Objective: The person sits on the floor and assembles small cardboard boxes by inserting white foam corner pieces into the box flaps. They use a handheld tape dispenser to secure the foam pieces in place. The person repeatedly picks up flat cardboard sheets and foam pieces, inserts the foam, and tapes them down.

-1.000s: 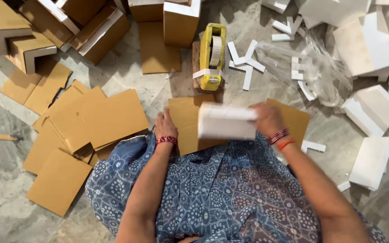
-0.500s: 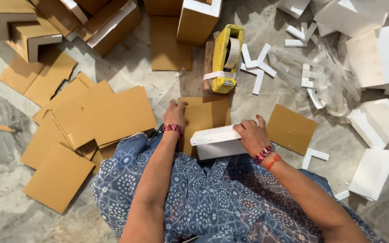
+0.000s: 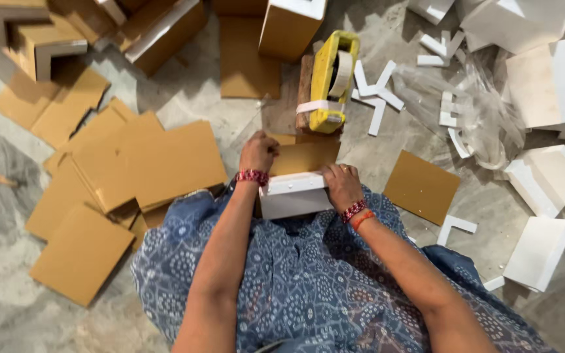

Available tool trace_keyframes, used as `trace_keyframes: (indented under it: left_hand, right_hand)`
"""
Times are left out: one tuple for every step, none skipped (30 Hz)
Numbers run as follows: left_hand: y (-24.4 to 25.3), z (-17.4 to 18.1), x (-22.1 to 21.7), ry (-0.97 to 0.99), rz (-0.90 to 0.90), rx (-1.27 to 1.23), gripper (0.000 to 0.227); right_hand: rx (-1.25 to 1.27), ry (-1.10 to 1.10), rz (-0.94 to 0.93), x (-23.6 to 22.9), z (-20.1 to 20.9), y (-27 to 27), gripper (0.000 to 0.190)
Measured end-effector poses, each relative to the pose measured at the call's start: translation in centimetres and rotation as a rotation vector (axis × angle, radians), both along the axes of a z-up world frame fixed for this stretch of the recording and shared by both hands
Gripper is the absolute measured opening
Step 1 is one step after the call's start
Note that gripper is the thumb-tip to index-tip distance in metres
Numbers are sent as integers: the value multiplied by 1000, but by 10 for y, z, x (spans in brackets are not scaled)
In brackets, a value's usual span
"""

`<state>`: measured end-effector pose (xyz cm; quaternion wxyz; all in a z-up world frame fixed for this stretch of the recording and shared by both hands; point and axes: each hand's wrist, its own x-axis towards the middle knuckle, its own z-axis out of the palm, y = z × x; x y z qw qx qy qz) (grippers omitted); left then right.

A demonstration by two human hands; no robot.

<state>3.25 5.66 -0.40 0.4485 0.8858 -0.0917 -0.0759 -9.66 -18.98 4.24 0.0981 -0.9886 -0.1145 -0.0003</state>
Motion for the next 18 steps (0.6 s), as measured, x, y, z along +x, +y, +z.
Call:
trace_keyframes:
  left_hand:
    - [-4, 4, 0, 18, -1, -14, 15]
    - [-5, 8, 8, 2, -59, 8, 14]
    - [-3, 11, 9, 0, -105, 27, 13]
    - [-3, 15, 8, -2, -151, 45, 12]
    - [-2, 20, 3, 35, -186, 96, 10]
    - [-1, 28, -2, 71, -221, 147, 9]
    - [0, 38, -2, 99, -266, 205, 9]
    - [-4, 49, -6, 71, -315, 214, 8]
    - [-11, 60, -18, 47, -372, 223, 8]
    - [-15, 71, -28, 22, -429, 231, 8]
    - [-15, 81, -31, 111, -421, 265, 21]
    - [-14, 91, -33, 199, -412, 302, 39]
    - [-20, 99, -33, 275, -397, 333, 56]
    - [-25, 104, -37, 233, -415, 374, 66]
    - [-27, 105, -47, 200, -424, 415, 77]
    - [-28, 102, -56, 166, -433, 456, 88]
    - [-31, 95, -65, 11, -409, 489, 72]
    - [-35, 84, -72, -144, -382, 519, 56]
  right_hand:
    - [-30, 52, -8, 1, 1, -2, 38]
    - [-113, -49, -50, 3, 1, 1, 45]
    - [-200, -136, -79, 0, -1, 7, 51]
    - [-288, -223, -107, -3, -1, 13, 58]
    - [-368, -187, -110, -4, -2, 18, 62]
    - [-447, -151, -113, -3, -3, 21, 67]
    - [-522, -121, -127, 3, -4, 25, 71]
    - [-498, -124, -132, 9, -4, 26, 69]
    - [-475, -124, -142, 11, -4, 28, 68]
    - [-452, -123, -153, 11, -4, 28, 66]
    - [-385, -125, -149, 10, -4, 29, 62]
    - [-318, -128, -145, 9, -4, 29, 58]
    - [-258, -144, -137, 11, -2, 26, 54]
    - [-287, -110, -140, 11, -1, 23, 41]
    - [-312, -68, -132, 9, -1, 22, 27]
    - [-335, -27, -123, 7, -2, 21, 14]
    - [-286, -30, -121, 6, -3, 20, 12]
    - [-237, -33, -120, 7, -5, 19, 10]
